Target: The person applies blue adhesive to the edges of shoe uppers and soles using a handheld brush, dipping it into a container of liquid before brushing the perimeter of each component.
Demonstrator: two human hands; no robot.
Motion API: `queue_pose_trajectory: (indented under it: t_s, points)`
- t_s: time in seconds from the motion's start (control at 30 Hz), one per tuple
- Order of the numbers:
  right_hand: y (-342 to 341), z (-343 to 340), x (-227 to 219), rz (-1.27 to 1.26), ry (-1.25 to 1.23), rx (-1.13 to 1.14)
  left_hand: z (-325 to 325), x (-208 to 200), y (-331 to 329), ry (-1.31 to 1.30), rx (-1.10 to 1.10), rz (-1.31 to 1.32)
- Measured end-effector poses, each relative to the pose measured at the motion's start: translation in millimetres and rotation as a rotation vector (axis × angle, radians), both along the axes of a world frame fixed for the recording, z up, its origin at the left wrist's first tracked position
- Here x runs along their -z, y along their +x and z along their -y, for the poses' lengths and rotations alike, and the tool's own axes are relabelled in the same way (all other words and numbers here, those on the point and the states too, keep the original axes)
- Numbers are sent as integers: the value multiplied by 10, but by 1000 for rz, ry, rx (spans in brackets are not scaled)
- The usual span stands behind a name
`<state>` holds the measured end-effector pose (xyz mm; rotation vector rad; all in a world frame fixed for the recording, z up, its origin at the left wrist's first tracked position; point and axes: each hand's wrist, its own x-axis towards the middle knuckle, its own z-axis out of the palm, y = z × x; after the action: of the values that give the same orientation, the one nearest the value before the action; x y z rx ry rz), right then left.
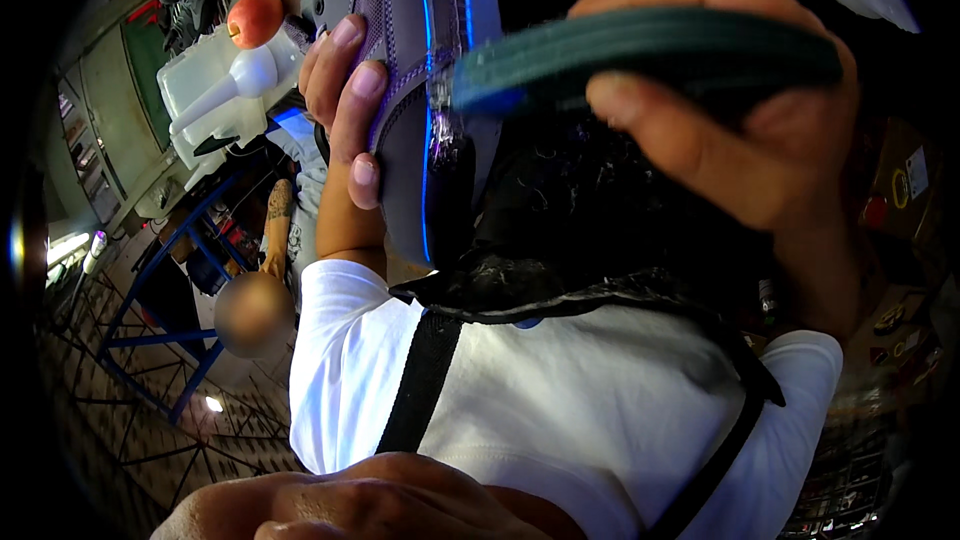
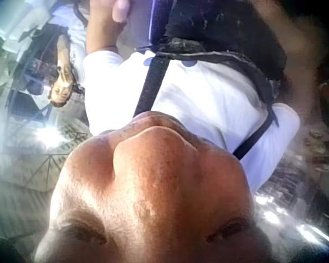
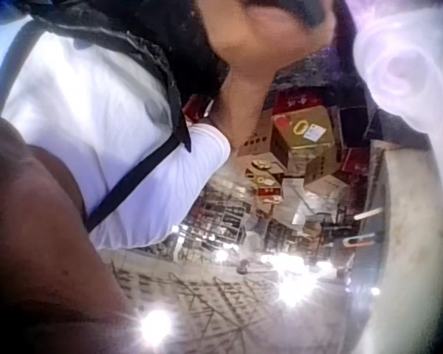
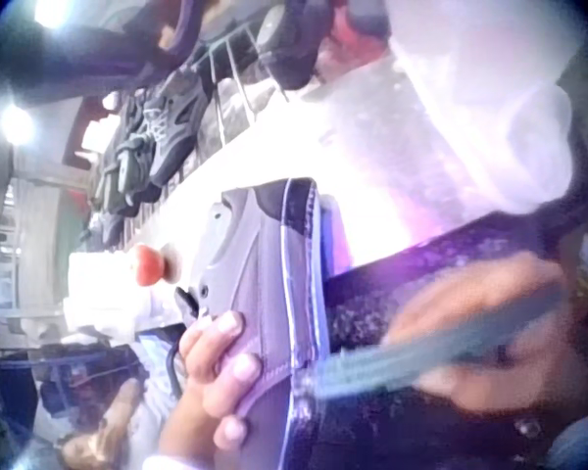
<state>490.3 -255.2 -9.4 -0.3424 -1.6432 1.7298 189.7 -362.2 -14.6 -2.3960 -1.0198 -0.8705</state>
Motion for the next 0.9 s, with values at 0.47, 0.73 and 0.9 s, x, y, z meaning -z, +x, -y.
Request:
queue_pose_trajectory:
  t_s: [0.47, 0.73, 0.9]
  points:
    - [66, 56, 72, -139, 108, -33, -36, -140, 73, -69, 44, -11]
    - [135, 207, -9, -181, 154, -53, -54, -420, 123, -282, -21, 3]
    - [183, 291, -195, -114, 188, -32, -1, -459, 104, -406, -63, 73]
